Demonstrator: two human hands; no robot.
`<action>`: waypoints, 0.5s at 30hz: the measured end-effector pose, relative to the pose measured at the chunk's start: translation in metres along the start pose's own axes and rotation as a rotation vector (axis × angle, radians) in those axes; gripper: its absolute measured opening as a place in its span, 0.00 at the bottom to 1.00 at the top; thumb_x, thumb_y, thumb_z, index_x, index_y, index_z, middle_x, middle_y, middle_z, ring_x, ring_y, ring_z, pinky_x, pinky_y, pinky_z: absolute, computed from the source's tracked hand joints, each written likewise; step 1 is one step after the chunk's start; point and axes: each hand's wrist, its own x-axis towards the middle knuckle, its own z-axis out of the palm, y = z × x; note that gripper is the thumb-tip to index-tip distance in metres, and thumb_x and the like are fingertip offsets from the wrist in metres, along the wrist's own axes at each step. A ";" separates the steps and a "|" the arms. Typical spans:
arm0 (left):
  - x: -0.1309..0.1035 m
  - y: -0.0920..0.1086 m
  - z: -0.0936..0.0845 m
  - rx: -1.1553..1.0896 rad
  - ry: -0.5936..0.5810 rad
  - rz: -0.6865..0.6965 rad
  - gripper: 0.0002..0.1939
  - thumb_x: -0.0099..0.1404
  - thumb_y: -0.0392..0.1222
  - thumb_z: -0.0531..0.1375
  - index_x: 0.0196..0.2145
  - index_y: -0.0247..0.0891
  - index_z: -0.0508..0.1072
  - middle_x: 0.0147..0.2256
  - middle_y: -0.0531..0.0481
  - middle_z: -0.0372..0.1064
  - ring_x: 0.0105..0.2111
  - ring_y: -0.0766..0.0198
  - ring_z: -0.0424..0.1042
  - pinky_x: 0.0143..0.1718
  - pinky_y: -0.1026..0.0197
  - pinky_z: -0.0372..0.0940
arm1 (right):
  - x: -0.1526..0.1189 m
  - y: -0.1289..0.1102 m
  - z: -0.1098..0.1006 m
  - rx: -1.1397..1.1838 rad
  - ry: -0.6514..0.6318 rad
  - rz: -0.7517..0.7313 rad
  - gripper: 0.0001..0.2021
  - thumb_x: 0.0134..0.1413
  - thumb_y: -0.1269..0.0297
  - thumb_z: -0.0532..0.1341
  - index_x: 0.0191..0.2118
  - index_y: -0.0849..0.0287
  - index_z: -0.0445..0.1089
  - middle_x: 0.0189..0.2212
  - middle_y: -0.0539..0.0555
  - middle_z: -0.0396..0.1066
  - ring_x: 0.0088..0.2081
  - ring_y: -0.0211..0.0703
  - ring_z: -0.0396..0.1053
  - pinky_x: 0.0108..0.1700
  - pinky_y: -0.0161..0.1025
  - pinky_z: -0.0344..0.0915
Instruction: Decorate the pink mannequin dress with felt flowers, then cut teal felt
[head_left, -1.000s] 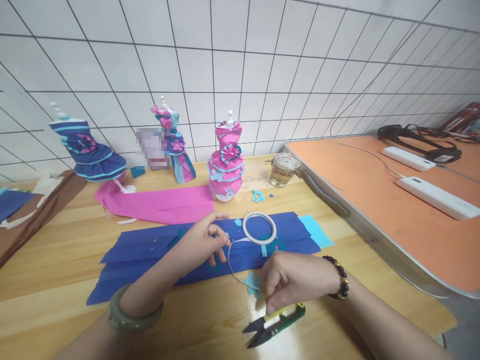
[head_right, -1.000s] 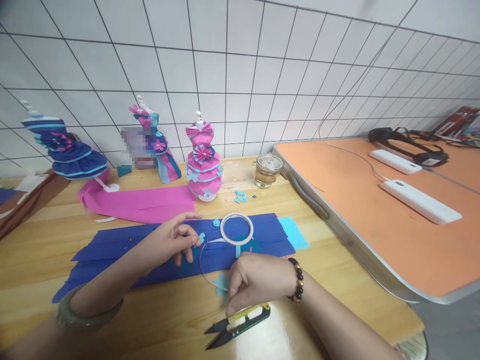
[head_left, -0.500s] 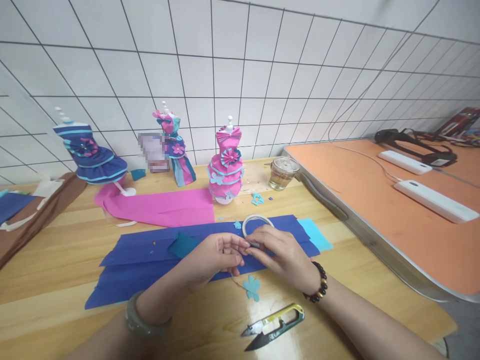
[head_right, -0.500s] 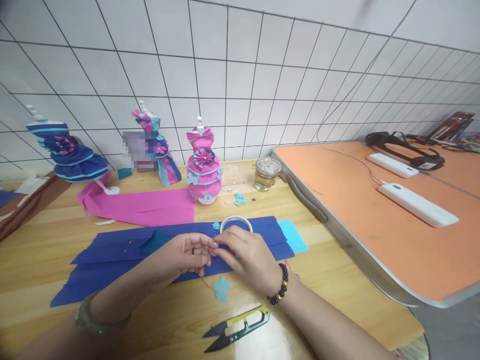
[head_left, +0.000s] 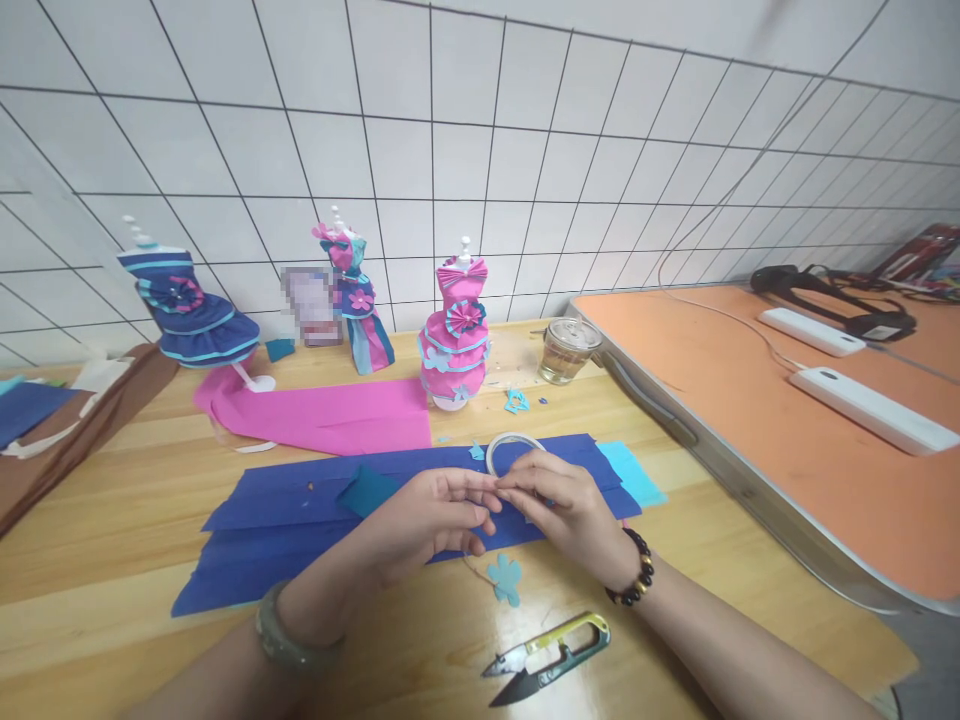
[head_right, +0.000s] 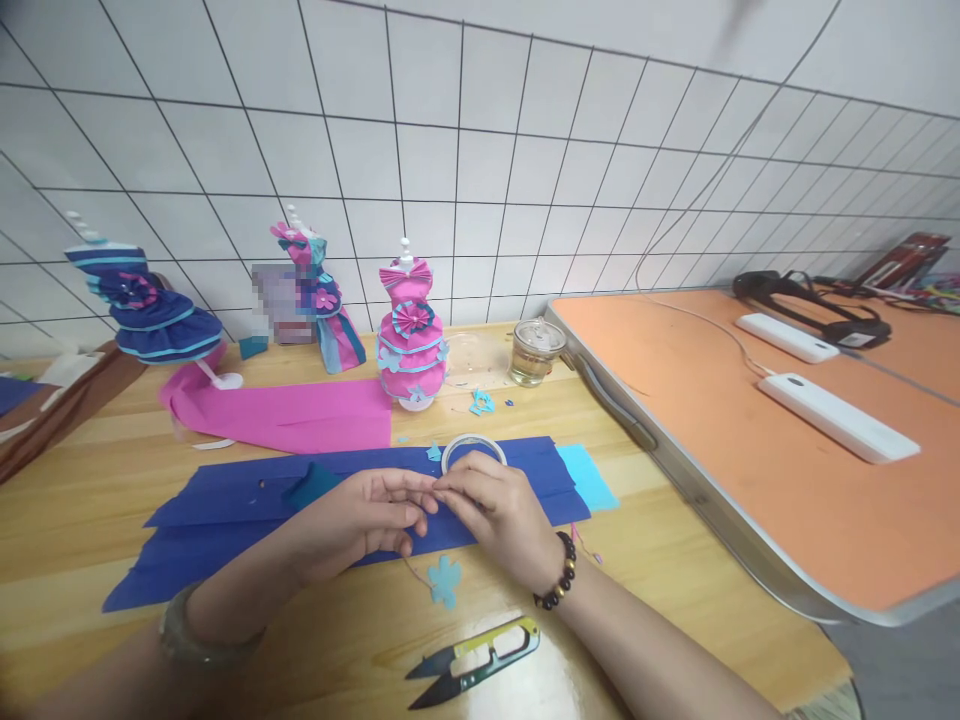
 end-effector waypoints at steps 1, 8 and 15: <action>0.000 0.001 0.000 -0.049 -0.006 -0.023 0.12 0.50 0.34 0.64 0.35 0.33 0.75 0.37 0.44 0.67 0.30 0.68 0.66 0.29 0.64 0.62 | 0.000 0.000 0.000 -0.017 -0.003 -0.022 0.09 0.58 0.69 0.54 0.40 0.57 0.71 0.31 0.54 0.70 0.32 0.38 0.68 0.33 0.35 0.66; 0.000 0.001 0.001 -0.065 0.057 -0.020 0.11 0.50 0.33 0.64 0.34 0.31 0.76 0.35 0.43 0.69 0.31 0.66 0.66 0.32 0.62 0.63 | 0.001 0.001 0.001 0.099 0.009 0.058 0.07 0.57 0.68 0.56 0.36 0.57 0.72 0.29 0.53 0.71 0.31 0.38 0.69 0.34 0.36 0.67; 0.001 0.001 0.005 -0.159 0.075 -0.047 0.08 0.51 0.32 0.63 0.32 0.29 0.76 0.29 0.44 0.69 0.33 0.64 0.67 0.34 0.62 0.63 | 0.000 0.000 -0.001 -0.099 -0.034 -0.151 0.09 0.57 0.73 0.54 0.41 0.60 0.70 0.32 0.56 0.71 0.34 0.39 0.68 0.34 0.36 0.65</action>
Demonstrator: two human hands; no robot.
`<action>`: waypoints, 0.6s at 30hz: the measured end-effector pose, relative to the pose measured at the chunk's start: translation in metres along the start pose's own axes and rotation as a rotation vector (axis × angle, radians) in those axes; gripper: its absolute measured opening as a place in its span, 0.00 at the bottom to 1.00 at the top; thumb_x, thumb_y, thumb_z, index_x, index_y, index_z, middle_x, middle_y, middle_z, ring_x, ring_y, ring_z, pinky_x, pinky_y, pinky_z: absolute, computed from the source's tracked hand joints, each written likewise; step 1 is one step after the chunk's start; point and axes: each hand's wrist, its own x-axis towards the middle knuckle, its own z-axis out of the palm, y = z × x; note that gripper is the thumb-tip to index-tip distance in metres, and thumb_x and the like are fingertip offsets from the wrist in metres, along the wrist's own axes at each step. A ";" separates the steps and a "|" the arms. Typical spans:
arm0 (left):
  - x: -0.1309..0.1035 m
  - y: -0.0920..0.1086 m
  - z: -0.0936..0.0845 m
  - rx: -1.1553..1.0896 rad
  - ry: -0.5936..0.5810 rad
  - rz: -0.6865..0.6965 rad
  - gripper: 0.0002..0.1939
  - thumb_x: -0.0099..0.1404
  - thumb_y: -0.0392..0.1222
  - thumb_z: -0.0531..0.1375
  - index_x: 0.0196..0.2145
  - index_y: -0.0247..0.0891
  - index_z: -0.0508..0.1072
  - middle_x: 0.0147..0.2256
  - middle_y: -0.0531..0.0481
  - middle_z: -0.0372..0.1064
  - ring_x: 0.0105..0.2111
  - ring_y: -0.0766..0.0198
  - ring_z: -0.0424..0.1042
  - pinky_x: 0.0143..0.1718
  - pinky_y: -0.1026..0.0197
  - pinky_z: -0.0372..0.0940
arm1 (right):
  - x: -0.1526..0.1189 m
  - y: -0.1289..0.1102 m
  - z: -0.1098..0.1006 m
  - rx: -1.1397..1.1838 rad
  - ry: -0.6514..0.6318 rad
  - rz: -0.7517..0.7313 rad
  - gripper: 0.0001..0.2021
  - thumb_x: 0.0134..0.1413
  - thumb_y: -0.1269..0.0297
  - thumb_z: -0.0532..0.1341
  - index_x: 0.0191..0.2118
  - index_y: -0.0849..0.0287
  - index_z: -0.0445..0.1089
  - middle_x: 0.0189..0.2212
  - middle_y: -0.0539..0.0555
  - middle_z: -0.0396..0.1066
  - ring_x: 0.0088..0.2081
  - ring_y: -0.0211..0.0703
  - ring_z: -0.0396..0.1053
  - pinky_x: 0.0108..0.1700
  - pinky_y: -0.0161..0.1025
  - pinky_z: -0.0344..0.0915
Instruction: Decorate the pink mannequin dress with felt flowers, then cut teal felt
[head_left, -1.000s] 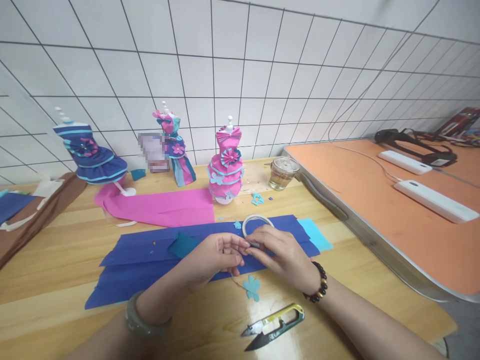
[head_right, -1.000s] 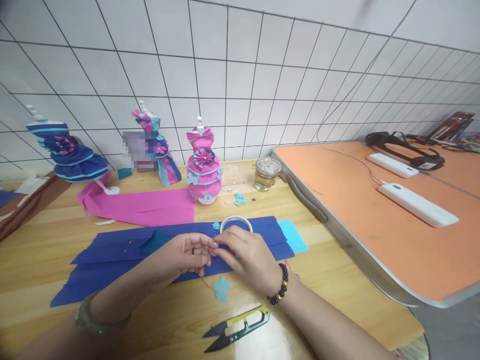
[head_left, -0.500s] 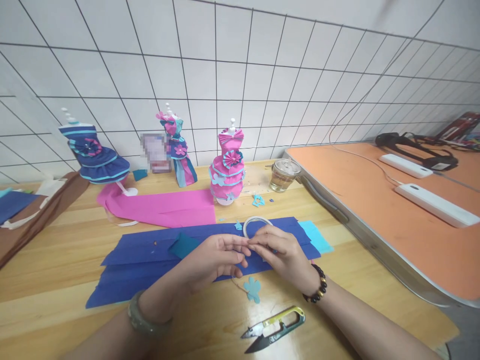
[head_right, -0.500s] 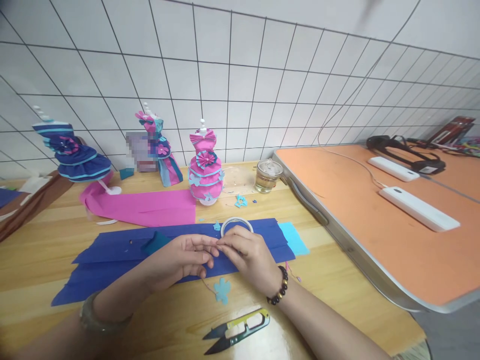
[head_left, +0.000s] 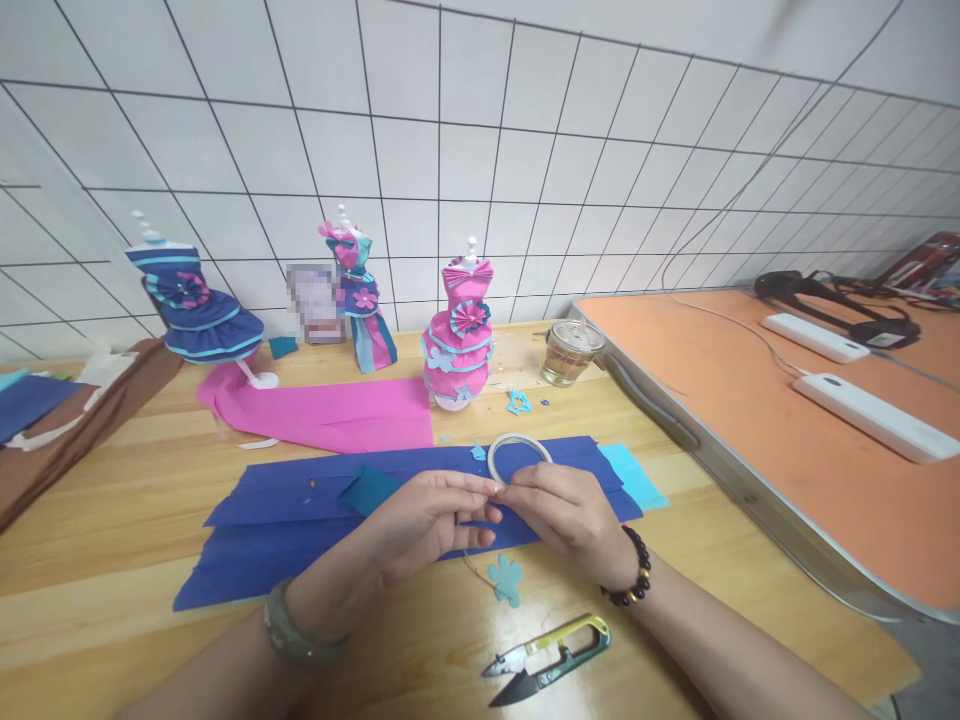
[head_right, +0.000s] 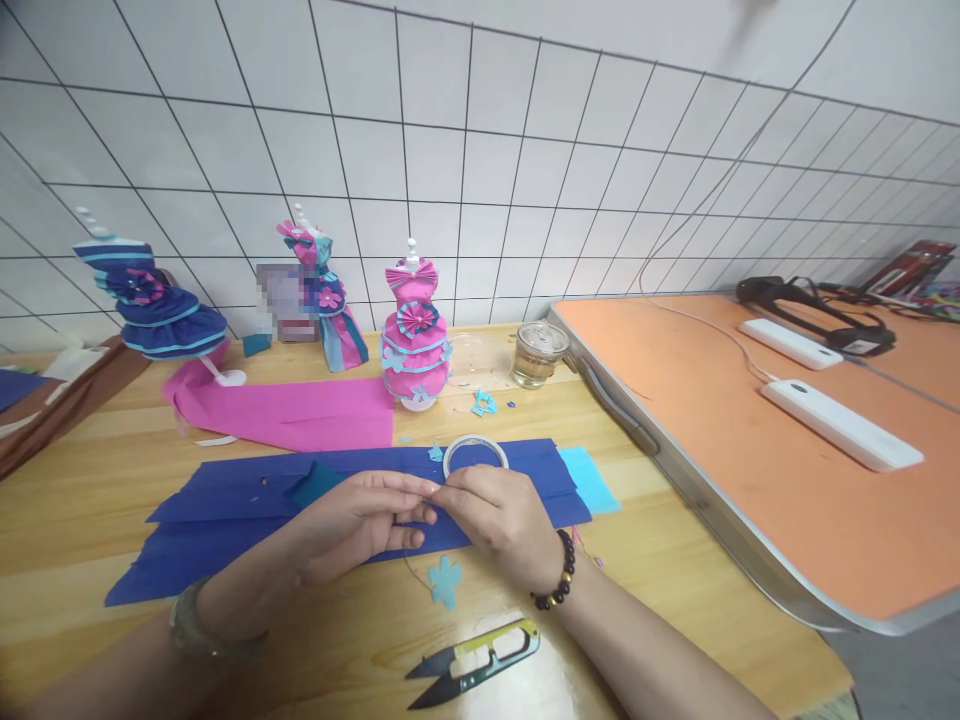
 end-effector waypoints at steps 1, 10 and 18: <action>0.000 0.000 0.001 0.038 0.019 0.036 0.08 0.51 0.32 0.63 0.31 0.30 0.76 0.30 0.44 0.69 0.34 0.64 0.67 0.34 0.61 0.63 | 0.000 0.000 0.000 0.039 0.001 0.037 0.08 0.57 0.72 0.55 0.40 0.60 0.70 0.32 0.55 0.71 0.33 0.38 0.68 0.34 0.36 0.65; 0.002 0.004 -0.005 -0.107 0.088 0.089 0.11 0.52 0.28 0.60 0.35 0.31 0.75 0.36 0.42 0.70 0.34 0.64 0.69 0.36 0.61 0.64 | 0.003 -0.011 0.001 0.019 0.029 -0.041 0.08 0.57 0.72 0.55 0.38 0.60 0.70 0.31 0.55 0.72 0.34 0.38 0.69 0.34 0.34 0.66; 0.001 0.003 0.002 0.167 0.117 0.172 0.12 0.51 0.36 0.63 0.36 0.33 0.76 0.34 0.44 0.72 0.33 0.64 0.68 0.34 0.62 0.63 | 0.005 -0.010 0.001 0.408 0.199 0.437 0.05 0.51 0.67 0.61 0.29 0.59 0.74 0.27 0.54 0.70 0.26 0.37 0.67 0.25 0.32 0.66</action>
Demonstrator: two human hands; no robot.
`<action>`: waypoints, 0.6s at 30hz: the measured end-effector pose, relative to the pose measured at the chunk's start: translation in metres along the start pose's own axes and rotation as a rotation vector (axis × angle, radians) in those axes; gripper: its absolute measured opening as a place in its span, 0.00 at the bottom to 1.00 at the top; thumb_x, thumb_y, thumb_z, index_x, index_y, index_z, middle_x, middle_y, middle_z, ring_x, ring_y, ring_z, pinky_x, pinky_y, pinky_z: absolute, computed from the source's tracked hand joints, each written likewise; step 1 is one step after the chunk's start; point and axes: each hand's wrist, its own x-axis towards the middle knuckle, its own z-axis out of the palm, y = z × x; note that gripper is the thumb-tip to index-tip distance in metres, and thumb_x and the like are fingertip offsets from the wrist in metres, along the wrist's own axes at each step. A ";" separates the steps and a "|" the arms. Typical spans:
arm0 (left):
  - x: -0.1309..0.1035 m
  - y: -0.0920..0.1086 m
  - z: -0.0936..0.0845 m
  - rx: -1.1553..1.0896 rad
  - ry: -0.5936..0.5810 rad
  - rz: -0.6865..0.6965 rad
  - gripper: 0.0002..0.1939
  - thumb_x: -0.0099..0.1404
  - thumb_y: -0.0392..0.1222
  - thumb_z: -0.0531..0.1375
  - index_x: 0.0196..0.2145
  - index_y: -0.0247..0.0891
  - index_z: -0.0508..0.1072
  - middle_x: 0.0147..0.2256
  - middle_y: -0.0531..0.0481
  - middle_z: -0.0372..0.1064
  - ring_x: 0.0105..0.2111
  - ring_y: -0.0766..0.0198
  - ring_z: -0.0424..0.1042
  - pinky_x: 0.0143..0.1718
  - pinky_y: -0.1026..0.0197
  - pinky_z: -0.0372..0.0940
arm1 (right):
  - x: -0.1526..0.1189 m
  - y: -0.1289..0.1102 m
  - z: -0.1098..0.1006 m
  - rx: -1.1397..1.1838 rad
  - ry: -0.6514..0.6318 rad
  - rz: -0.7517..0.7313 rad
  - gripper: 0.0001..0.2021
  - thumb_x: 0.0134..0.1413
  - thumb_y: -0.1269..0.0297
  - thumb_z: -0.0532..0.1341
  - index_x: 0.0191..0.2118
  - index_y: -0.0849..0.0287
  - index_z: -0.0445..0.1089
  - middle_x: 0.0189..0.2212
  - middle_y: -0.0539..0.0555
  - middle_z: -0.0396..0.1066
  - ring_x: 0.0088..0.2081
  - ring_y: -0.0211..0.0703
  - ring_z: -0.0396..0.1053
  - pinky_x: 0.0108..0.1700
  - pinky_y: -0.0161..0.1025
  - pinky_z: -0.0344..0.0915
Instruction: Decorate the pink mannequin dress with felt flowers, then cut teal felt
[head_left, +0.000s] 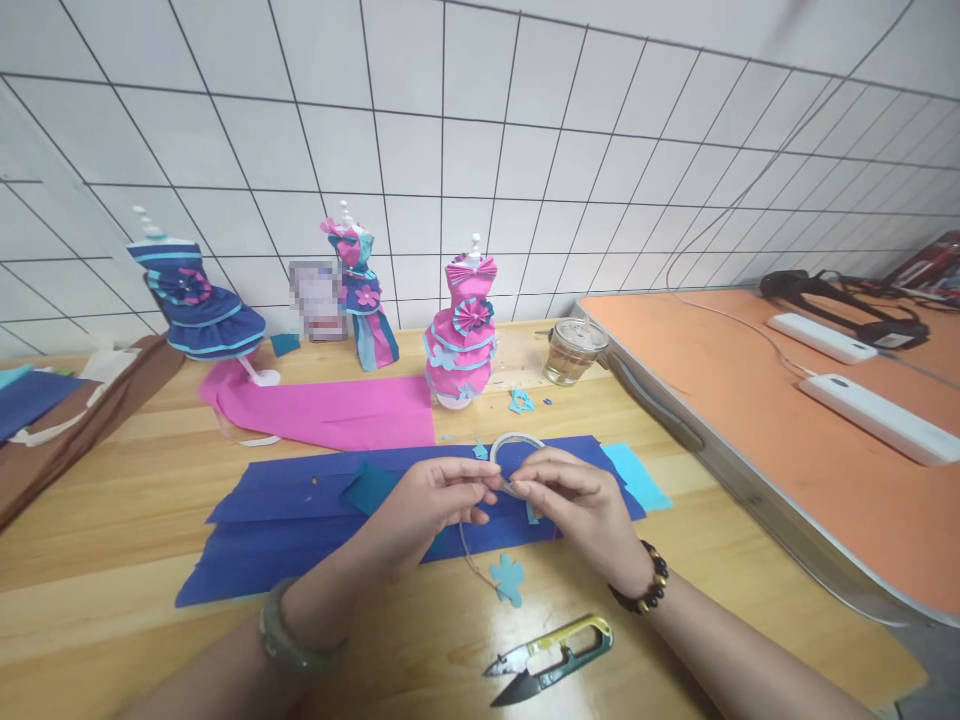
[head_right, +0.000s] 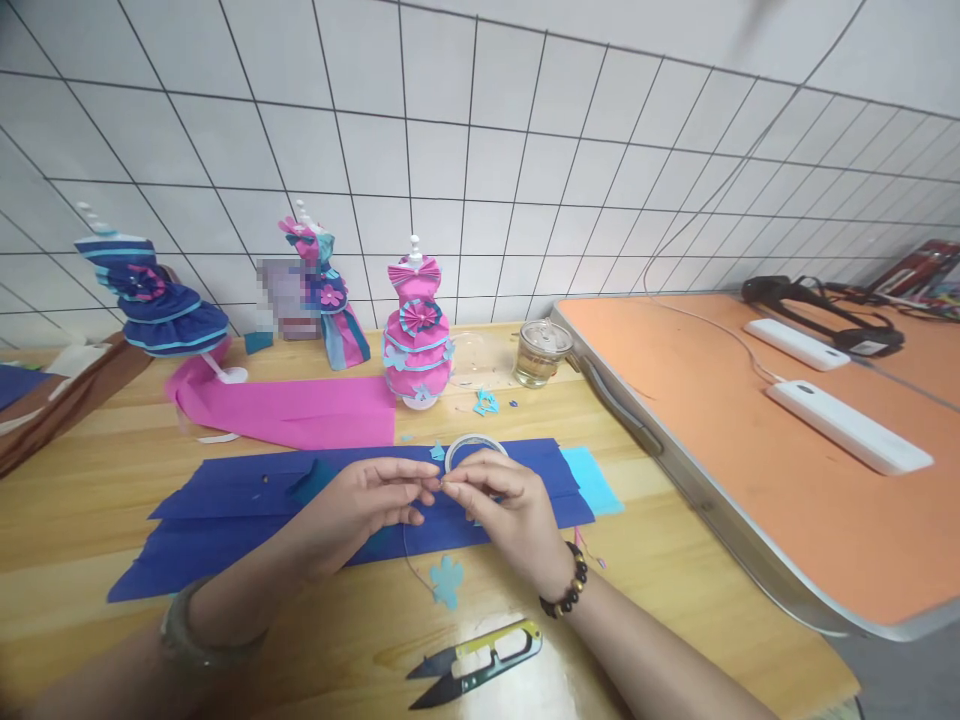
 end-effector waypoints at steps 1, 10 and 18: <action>0.000 -0.001 0.001 0.056 0.008 0.019 0.12 0.51 0.38 0.64 0.35 0.33 0.76 0.33 0.44 0.72 0.32 0.64 0.68 0.33 0.62 0.63 | 0.001 0.001 0.001 0.062 -0.002 0.087 0.05 0.51 0.66 0.62 0.28 0.59 0.74 0.26 0.53 0.70 0.23 0.35 0.65 0.22 0.31 0.64; -0.001 -0.004 0.001 -0.008 -0.084 -0.061 0.12 0.51 0.43 0.65 0.31 0.31 0.76 0.30 0.44 0.71 0.31 0.65 0.67 0.33 0.61 0.63 | -0.003 0.003 0.003 0.001 -0.060 -0.002 0.07 0.53 0.69 0.59 0.35 0.56 0.75 0.29 0.53 0.69 0.28 0.37 0.66 0.28 0.33 0.65; -0.002 -0.002 0.002 -0.313 -0.056 -0.099 0.08 0.56 0.34 0.60 0.34 0.28 0.75 0.30 0.44 0.69 0.30 0.67 0.67 0.33 0.64 0.62 | -0.003 0.014 -0.002 -0.480 -0.138 -0.435 0.21 0.56 0.78 0.52 0.54 0.55 0.63 0.33 0.56 0.65 0.32 0.37 0.65 0.30 0.34 0.63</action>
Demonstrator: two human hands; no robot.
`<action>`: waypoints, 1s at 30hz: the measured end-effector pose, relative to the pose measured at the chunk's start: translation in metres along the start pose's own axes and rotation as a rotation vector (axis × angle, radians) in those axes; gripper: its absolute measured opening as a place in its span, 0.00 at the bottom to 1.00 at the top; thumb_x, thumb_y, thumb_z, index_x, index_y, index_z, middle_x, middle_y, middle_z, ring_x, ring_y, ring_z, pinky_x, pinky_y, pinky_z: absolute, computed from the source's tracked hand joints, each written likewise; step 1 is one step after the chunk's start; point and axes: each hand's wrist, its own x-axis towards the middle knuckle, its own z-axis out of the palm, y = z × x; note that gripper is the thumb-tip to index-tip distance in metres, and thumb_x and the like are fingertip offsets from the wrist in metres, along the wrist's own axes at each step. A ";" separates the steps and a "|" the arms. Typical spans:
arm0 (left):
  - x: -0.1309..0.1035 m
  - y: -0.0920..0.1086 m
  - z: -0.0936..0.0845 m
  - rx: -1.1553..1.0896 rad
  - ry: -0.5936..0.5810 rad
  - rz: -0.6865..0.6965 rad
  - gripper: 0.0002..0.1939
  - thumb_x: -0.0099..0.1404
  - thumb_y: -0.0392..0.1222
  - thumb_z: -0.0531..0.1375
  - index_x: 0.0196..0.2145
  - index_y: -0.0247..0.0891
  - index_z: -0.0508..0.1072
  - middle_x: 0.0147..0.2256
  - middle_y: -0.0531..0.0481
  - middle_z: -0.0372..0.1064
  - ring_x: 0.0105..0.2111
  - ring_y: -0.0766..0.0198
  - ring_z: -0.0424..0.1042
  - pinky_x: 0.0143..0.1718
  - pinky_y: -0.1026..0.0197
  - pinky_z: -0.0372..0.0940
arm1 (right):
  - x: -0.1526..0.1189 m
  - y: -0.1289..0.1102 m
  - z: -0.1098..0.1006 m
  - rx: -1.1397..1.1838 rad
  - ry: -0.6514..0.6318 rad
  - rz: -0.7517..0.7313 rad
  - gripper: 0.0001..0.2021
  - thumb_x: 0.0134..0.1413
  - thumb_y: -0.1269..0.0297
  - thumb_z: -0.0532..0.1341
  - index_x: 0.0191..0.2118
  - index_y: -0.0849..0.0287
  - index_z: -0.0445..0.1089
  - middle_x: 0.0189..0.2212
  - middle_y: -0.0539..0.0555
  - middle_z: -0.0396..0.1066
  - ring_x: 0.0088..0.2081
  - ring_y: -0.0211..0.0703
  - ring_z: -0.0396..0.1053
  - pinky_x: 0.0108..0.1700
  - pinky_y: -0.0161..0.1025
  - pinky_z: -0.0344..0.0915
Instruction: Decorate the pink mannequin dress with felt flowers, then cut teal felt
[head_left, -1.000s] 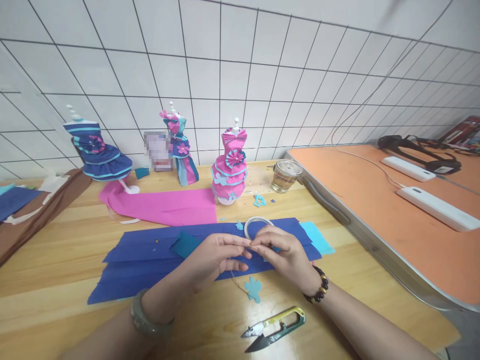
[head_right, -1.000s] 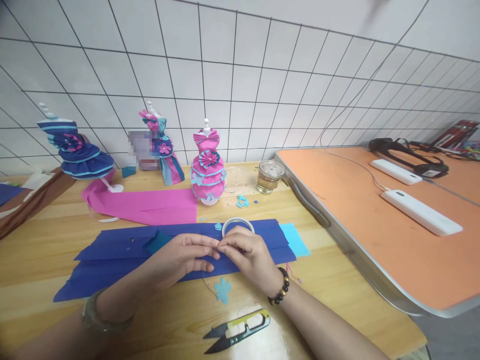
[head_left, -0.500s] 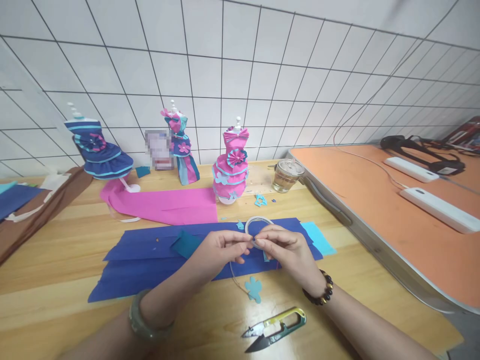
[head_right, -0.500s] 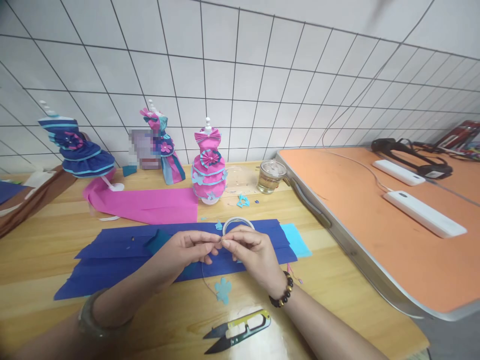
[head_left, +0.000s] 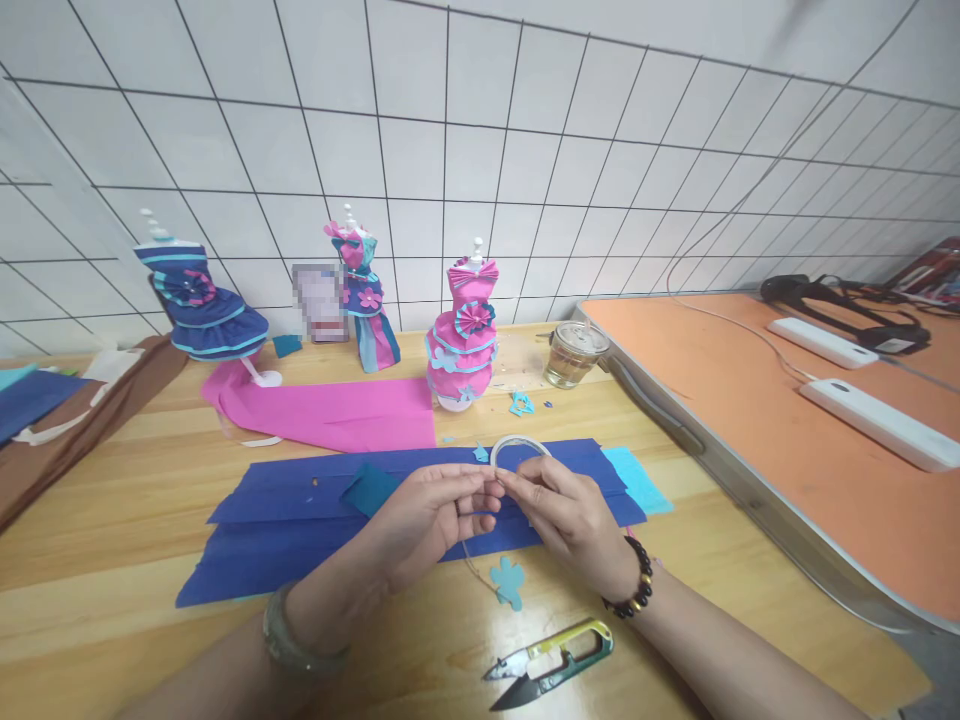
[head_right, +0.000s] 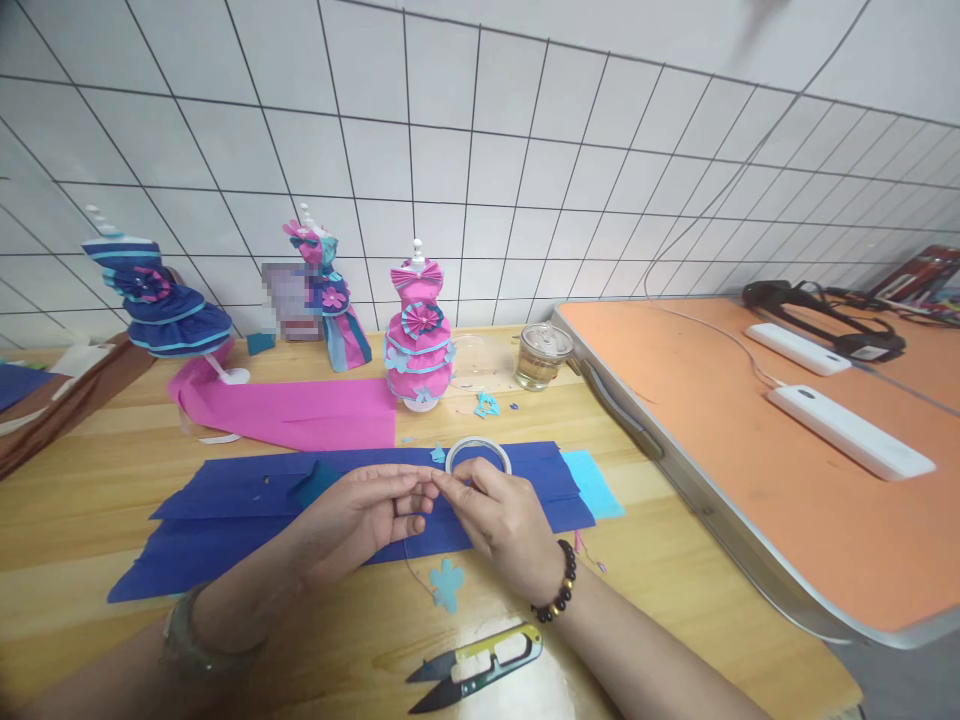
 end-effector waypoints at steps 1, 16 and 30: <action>0.000 0.000 0.000 -0.014 0.007 0.002 0.07 0.57 0.33 0.60 0.34 0.28 0.75 0.30 0.44 0.68 0.30 0.67 0.67 0.33 0.64 0.62 | 0.000 0.000 -0.001 -0.056 -0.017 -0.033 0.22 0.56 0.78 0.52 0.55 0.55 0.61 0.34 0.56 0.66 0.32 0.38 0.65 0.29 0.34 0.63; 0.003 -0.010 0.001 0.060 0.076 0.071 0.12 0.57 0.42 0.61 0.32 0.29 0.75 0.29 0.45 0.67 0.29 0.67 0.65 0.31 0.65 0.61 | 0.004 -0.007 0.000 -0.421 -0.192 -0.240 0.15 0.62 0.72 0.47 0.50 0.68 0.64 0.34 0.59 0.70 0.31 0.42 0.66 0.29 0.38 0.65; 0.001 -0.003 0.002 0.005 0.123 0.059 0.12 0.55 0.44 0.62 0.31 0.30 0.75 0.29 0.45 0.68 0.29 0.66 0.65 0.31 0.64 0.60 | 0.005 -0.008 0.001 -0.166 0.053 -0.136 0.16 0.56 0.76 0.54 0.50 0.60 0.64 0.31 0.55 0.70 0.31 0.37 0.67 0.31 0.34 0.64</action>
